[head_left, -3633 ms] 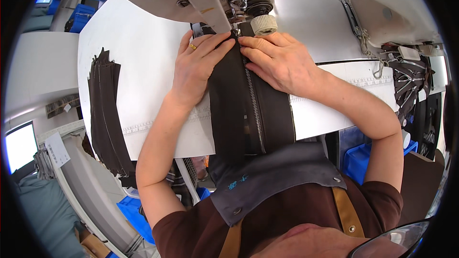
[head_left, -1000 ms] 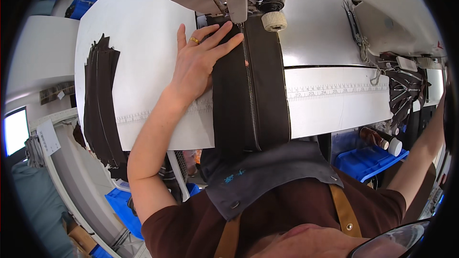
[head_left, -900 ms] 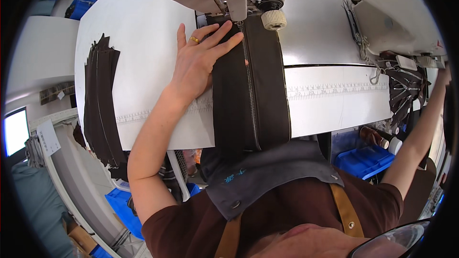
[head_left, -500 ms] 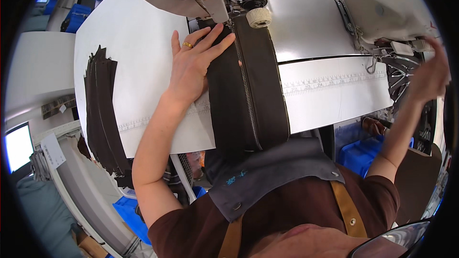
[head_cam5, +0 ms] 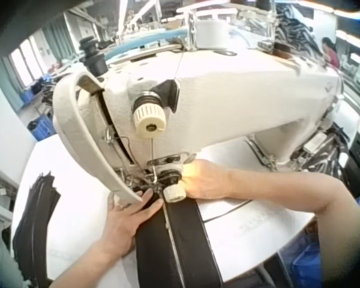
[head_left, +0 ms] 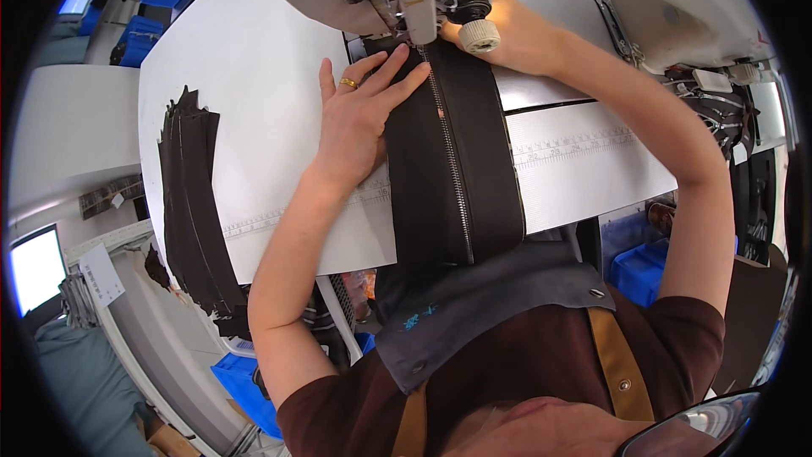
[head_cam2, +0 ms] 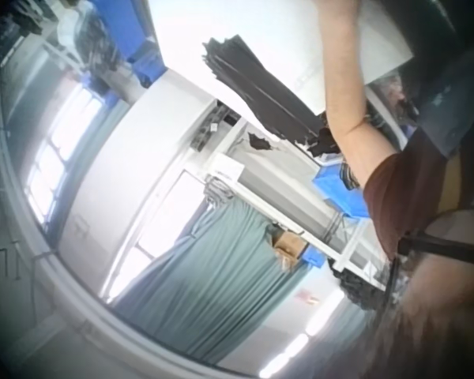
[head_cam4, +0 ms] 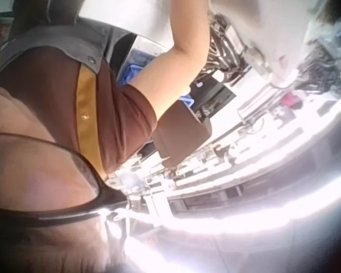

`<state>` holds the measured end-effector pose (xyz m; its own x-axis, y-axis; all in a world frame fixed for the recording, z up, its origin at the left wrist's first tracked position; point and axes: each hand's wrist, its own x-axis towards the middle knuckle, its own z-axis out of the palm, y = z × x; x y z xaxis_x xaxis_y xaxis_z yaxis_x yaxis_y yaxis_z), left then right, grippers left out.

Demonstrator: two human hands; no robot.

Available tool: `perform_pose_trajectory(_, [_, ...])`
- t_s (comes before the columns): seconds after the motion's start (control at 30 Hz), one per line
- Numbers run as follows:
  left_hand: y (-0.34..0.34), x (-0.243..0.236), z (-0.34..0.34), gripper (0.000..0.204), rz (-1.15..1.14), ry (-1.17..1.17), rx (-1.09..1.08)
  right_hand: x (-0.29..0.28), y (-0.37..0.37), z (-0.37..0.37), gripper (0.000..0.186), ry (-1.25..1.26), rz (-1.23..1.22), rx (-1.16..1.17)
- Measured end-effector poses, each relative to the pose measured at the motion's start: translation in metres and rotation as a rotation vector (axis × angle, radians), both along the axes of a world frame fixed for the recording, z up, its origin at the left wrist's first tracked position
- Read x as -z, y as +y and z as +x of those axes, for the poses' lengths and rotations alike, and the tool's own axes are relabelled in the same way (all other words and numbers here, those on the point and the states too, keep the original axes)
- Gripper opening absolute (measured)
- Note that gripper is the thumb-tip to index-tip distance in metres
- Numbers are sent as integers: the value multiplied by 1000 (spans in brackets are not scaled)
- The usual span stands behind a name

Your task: The person sews zippers onto plaid fabric pieces using an industrial sewing machine. They align the zipper with the fabric edge, guide it under the presser foot, and stitch along the zipper teeth. After completing each piece, they cut the thread and place the finished item into a blue bin.

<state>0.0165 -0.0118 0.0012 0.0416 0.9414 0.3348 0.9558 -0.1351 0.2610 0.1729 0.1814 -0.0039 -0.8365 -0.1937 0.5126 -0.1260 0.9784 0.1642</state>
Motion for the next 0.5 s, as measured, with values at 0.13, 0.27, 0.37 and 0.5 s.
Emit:
perform_pose_trajectory(0.13, [0, -1, 1, 45, 10, 12, 5, -2, -23, 13, 13, 62, -231, 210])
perform_pose_trajectory(0.27, [1, -2, 0, 46, 16, 11, 12, -2, -42, 6, 12, 109, -778, 335])
perform_pose_trajectory(0.37, [1, -2, 0, 46, 16, 15, 10, -10, -46, 0, 13, 63, -1224, 347])
perform_pose_trajectory(0.5, [1, 0, -2, 45, 16, 31, 21, -13, -37, -1, 18, 34, -1741, 156])
